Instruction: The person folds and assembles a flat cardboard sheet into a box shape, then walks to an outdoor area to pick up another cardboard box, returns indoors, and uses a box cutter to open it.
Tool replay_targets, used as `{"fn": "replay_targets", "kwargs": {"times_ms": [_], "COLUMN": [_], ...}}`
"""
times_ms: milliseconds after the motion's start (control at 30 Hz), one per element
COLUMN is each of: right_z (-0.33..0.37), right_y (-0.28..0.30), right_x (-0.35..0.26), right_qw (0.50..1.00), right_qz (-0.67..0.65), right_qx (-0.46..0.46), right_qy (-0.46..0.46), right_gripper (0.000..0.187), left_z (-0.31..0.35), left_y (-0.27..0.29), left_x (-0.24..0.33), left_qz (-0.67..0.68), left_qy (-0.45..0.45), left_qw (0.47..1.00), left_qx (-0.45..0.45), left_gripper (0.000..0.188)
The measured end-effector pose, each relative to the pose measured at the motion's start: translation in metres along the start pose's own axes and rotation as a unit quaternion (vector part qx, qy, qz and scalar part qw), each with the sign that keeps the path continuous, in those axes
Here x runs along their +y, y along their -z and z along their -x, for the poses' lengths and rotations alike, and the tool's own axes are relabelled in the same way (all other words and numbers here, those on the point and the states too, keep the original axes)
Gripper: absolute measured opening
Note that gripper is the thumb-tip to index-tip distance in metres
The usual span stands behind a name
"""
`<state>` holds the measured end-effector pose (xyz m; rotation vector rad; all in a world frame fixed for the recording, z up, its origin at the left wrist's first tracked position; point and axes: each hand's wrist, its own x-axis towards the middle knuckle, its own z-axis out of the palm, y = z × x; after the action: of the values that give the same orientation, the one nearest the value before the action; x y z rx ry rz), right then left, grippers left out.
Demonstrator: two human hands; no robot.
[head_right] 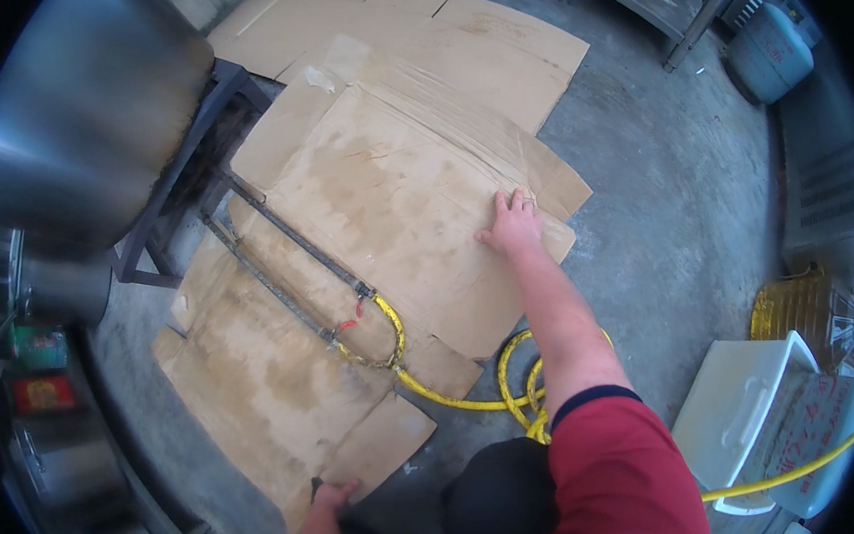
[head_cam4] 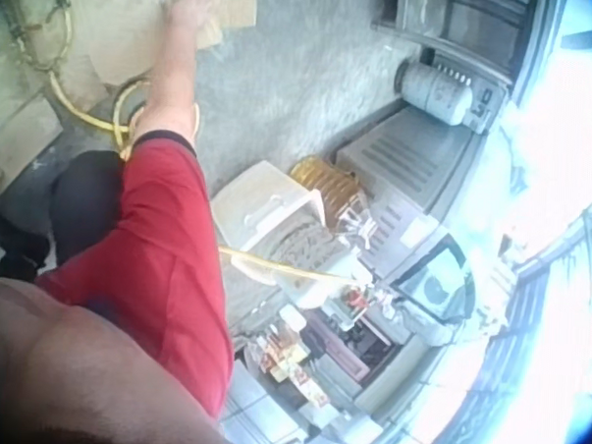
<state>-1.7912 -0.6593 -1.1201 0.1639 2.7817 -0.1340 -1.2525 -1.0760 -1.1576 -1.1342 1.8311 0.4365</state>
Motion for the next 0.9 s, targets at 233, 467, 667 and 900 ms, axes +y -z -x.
{"fn": "replay_targets", "kwargs": {"times_ms": [233,467,667,900], "right_z": [0.209,0.457,0.526,0.653], "right_y": [0.104,0.219,0.268,0.429], "right_x": [-0.005,-0.007,0.036,0.098], "right_qw": [0.931,0.948,0.980,0.960], "right_qz": [-0.305,-0.231,-0.172,-0.237], "right_qx": [0.041,-0.026,-0.019,-0.146], "right_qy": [0.195,0.219,0.101,-0.020], "right_gripper": [0.055,0.024,0.010,0.023], "left_z": [0.022,0.233,0.453,0.680], "left_y": [0.082,0.188,0.285,0.395], "left_x": [0.045,0.072,0.010,-0.121], "left_qz": [-0.002,0.008,-0.036,0.065], "left_qy": [-0.105,-0.187,-0.143,-0.039], "left_qw": [0.987,0.964,0.965,0.970], "left_qx": [-0.125,-0.190,-0.218,-0.229], "left_gripper": [0.048,0.062,0.060,0.056]}}
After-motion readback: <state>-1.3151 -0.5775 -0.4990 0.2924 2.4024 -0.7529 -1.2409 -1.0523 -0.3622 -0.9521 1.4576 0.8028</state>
